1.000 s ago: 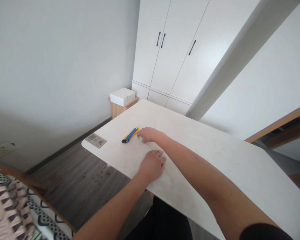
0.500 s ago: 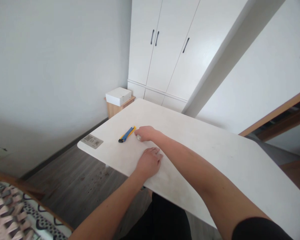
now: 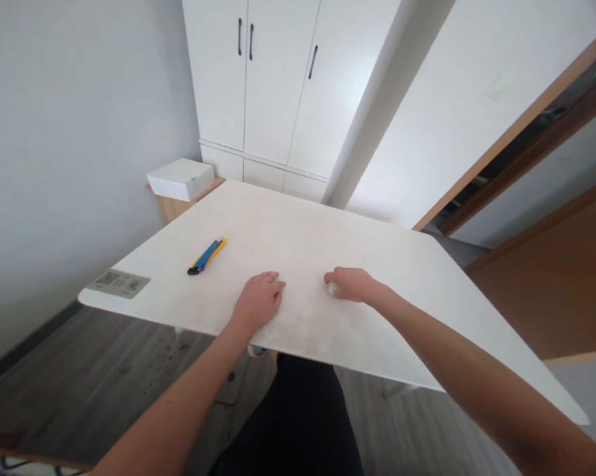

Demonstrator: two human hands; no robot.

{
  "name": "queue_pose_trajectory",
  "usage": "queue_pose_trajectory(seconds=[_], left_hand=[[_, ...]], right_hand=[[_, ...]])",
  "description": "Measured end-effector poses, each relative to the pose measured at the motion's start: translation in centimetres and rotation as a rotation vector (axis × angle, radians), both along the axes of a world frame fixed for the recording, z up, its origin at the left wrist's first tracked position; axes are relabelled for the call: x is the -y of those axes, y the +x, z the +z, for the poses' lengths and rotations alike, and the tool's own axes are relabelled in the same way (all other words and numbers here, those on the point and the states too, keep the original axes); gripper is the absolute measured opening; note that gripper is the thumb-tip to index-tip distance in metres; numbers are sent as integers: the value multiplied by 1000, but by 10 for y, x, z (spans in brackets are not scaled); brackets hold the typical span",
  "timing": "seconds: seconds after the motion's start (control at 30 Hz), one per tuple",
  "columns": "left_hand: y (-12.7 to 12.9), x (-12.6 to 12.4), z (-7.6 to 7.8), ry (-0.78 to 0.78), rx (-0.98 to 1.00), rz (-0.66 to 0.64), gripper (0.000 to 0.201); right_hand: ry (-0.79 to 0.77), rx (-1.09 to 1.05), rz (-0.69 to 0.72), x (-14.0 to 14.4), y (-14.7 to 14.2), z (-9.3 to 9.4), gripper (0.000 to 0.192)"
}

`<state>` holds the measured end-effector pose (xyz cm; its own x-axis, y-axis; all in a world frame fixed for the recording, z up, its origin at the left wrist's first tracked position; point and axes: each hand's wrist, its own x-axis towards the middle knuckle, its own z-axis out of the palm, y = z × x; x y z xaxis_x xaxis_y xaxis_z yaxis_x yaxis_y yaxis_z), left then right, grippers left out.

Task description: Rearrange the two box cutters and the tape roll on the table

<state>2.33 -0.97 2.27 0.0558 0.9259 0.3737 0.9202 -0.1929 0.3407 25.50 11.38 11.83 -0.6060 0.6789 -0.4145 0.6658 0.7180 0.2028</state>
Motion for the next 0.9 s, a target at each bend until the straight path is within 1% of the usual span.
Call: queue_pose_trajectory(seconds=[0.1, 0.17, 0.2, 0.23, 0.3, 0.37, 0.4, 0.53, 0.63, 0.7, 0.77, 0.83, 0.9], left_hand=[[-1, -1, -1, 12, -19, 1, 32], [-1, -1, 0, 16, -31, -5, 33], [-1, -1, 0, 17, -33, -9, 33], [-2, 0, 1, 17, -34, -12, 33], [-2, 0, 2, 17, -34, -12, 35], [-2, 0, 3, 18, -40, -10, 36], [-2, 1, 4, 17, -45, -9, 37], [-2, 1, 4, 2, -71, -3, 39], [-2, 0, 3, 0, -80, 2, 39], [-2, 0, 3, 6, -76, 4, 39], [-2, 0, 3, 9, -68, 6, 40], [-2, 1, 3, 7, -65, 9, 39], [-2, 1, 3, 3, -69, 9, 40]], right_hand=[[2, -31, 5, 11, 7, -9, 37], [-1, -41, 7, 14, 5, -10, 38], [-11, -44, 5, 15, 4, -9, 41], [-29, -42, -6, 15, 3, -7, 47], [-70, -24, -55, 13, 6, 3, 68], [-89, 0, -131, 10, 14, 18, 87], [-86, 6, -171, 8, 20, 26, 92], [-52, -6, -282, 2, 47, 56, 89], [-37, -14, -303, 3, 59, 67, 84], [-35, -32, -282, 6, 59, 67, 80], [-46, -76, -228, 9, 53, 63, 74], [-69, -123, -155, 12, 42, 55, 70], [-92, -132, -93, 13, 28, 45, 70]])
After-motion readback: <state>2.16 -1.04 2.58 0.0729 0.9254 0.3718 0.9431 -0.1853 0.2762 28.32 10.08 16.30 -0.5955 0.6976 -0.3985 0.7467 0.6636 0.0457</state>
